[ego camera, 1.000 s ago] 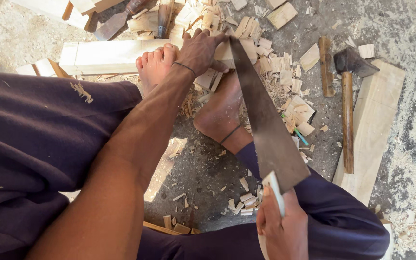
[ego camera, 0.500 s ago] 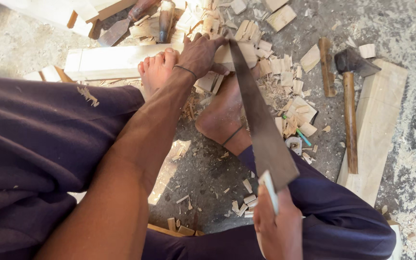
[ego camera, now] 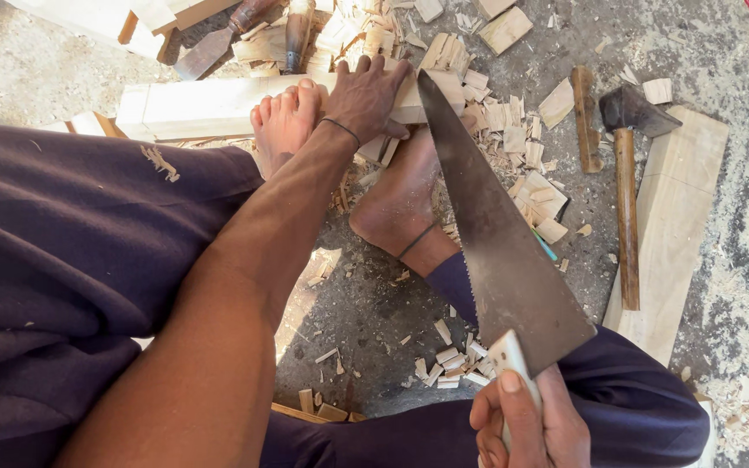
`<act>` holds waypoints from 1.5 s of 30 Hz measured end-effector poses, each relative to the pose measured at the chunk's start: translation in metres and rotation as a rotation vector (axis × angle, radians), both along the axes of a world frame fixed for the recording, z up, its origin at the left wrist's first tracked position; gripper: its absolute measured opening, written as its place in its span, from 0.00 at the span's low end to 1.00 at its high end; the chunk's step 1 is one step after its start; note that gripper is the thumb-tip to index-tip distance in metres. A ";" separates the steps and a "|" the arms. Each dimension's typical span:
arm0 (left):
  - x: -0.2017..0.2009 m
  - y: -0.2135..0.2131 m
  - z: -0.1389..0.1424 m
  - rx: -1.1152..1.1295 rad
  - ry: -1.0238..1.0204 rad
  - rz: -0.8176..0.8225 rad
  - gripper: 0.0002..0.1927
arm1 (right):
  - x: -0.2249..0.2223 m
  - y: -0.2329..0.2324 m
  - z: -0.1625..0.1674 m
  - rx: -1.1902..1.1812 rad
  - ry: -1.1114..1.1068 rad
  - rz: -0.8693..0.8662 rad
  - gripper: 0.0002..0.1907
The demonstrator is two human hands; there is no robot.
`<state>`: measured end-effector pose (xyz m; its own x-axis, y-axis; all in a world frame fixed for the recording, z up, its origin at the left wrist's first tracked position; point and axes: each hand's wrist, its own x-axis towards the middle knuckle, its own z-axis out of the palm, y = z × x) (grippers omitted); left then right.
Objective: The person sits on the floor and uses a hand saw to cut a small wooden block held between their feet. After sawing, they use a hammer to split the block further. Wood shavings and other cut pieces are scattered around the workspace.
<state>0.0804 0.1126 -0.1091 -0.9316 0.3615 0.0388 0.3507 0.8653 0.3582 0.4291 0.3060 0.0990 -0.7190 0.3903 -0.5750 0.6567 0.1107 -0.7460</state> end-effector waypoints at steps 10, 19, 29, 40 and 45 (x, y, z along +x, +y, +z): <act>-0.003 0.003 -0.002 0.006 -0.144 0.041 0.59 | -0.077 -0.028 -0.014 0.095 0.156 0.225 0.12; -0.004 0.004 -0.003 -0.026 -0.089 0.060 0.61 | -0.060 -0.030 -0.030 -0.013 0.137 0.078 0.09; -0.001 0.002 0.004 0.012 -0.077 0.062 0.58 | -0.103 -0.028 -0.056 0.146 0.250 0.345 0.14; -0.003 0.006 -0.012 0.013 -0.059 0.083 0.61 | 0.000 0.000 -0.039 -0.008 0.147 0.081 0.11; -0.002 0.005 -0.004 0.004 -0.102 0.090 0.60 | -0.102 -0.027 -0.054 0.131 0.263 0.361 0.15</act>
